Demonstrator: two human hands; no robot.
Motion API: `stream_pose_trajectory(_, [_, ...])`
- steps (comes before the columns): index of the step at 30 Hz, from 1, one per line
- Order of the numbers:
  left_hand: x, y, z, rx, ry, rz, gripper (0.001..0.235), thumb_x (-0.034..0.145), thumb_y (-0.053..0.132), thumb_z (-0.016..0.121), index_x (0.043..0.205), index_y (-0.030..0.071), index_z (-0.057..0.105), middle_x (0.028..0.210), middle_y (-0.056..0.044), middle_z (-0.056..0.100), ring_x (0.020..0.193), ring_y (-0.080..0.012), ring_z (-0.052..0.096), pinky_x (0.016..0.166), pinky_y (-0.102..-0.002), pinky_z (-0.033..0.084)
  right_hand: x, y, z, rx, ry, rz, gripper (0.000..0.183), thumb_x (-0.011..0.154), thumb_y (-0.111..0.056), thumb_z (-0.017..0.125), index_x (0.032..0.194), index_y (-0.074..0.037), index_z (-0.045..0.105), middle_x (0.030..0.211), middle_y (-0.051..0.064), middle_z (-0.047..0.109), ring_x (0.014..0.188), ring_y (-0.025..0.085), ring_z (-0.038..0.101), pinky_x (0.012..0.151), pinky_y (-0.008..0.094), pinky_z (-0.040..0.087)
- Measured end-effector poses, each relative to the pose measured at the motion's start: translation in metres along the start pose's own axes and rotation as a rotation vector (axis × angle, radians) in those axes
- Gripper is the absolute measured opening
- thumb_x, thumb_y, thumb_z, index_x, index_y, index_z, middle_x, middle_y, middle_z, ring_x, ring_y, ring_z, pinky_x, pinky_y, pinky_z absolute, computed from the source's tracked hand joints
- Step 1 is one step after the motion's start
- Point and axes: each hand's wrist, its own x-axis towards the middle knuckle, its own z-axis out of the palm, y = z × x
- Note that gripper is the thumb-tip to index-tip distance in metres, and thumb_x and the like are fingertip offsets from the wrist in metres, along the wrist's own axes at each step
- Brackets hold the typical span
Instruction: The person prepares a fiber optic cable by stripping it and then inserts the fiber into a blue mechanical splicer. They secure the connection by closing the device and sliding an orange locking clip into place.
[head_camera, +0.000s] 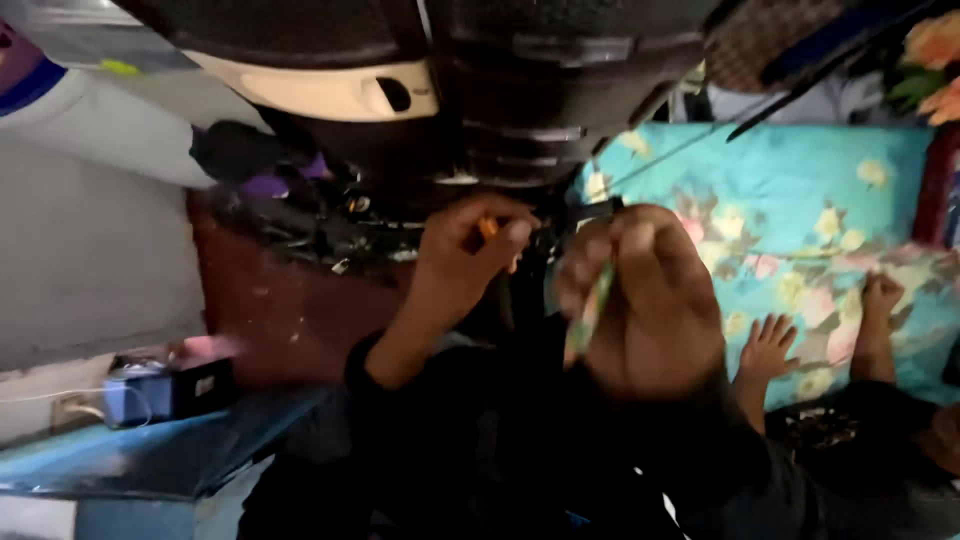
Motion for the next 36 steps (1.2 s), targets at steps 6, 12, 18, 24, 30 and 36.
stream_pose_trajectory(6, [-0.010, 0.012, 0.014, -0.176, 0.086, 0.064, 0.015, 0.100, 0.014, 0.069, 0.110, 0.004, 0.073, 0.099, -0.002, 0.073, 0.075, -0.0052, 0.061, 0.067, -0.022, 0.052, 0.053, 0.023, 0.015, 0.501, -0.335, -0.049, 0.008, 0.107, -0.017, 0.060, 0.108, -0.009, 0.061, 0.106, 0.008, 0.061, 0.098, 0.023, 0.058, 0.082, 0.039, 0.049])
stream_pose_trajectory(12, [-0.010, 0.030, 0.018, -0.036, 0.057, 0.196, 0.027, 0.091, 0.013, 0.080, 0.115, 0.004, 0.071, 0.099, -0.003, 0.072, 0.088, -0.0085, 0.066, 0.078, -0.026, 0.056, 0.060, 0.028, 0.016, 0.496, -0.305, 0.004, 0.013, 0.107, -0.020, 0.061, 0.111, -0.008, 0.063, 0.109, 0.006, 0.060, 0.098, 0.021, 0.059, 0.087, 0.039, 0.051])
stream_pose_trajectory(18, [-0.009, 0.015, 0.019, 0.103, 0.093, 0.145, 0.025, 0.092, 0.017, 0.082, 0.113, 0.004, 0.074, 0.099, -0.003, 0.077, 0.086, -0.0077, 0.068, 0.076, -0.024, 0.054, 0.052, 0.014, 0.018, 0.535, -0.379, -0.001, 0.016, 0.111, -0.019, 0.059, 0.114, -0.003, 0.062, 0.107, 0.007, 0.062, 0.095, 0.022, 0.061, 0.081, 0.041, 0.051])
stream_pose_trajectory(24, [0.001, 0.007, 0.004, -0.106, 0.060, 0.157, 0.025, 0.090, 0.017, 0.084, 0.107, 0.002, 0.073, 0.097, -0.003, 0.071, 0.085, -0.0063, 0.064, 0.073, -0.023, 0.053, 0.049, -0.009, 0.012, 0.178, -0.360, -0.144, 0.013, 0.102, 0.003, 0.059, 0.115, 0.002, 0.060, 0.103, 0.010, 0.067, 0.094, 0.019, 0.069, 0.083, 0.038, 0.061])
stream_pose_trajectory(30, [0.008, 0.010, -0.004, -0.033, -0.021, 0.181, 0.022, 0.091, 0.018, 0.083, 0.105, 0.004, 0.074, 0.096, -0.002, 0.074, 0.082, -0.0055, 0.066, 0.072, -0.023, 0.054, 0.045, -0.030, 0.008, -0.297, -0.398, -0.188, 0.016, 0.095, 0.008, 0.062, 0.109, 0.002, 0.064, 0.097, 0.007, 0.072, 0.087, 0.013, 0.071, 0.077, 0.028, 0.060])
stream_pose_trajectory(36, [0.017, 0.005, -0.002, 0.101, -0.031, 0.214, 0.027, 0.090, 0.019, 0.084, 0.112, 0.006, 0.074, 0.085, 0.001, 0.065, 0.074, -0.0045, 0.059, 0.067, -0.022, 0.050, 0.044, -0.015, -0.005, -0.385, -0.270, -0.302, 0.013, 0.096, 0.006, 0.069, 0.108, 0.001, 0.066, 0.097, 0.007, 0.071, 0.087, 0.013, 0.070, 0.080, 0.026, 0.058])
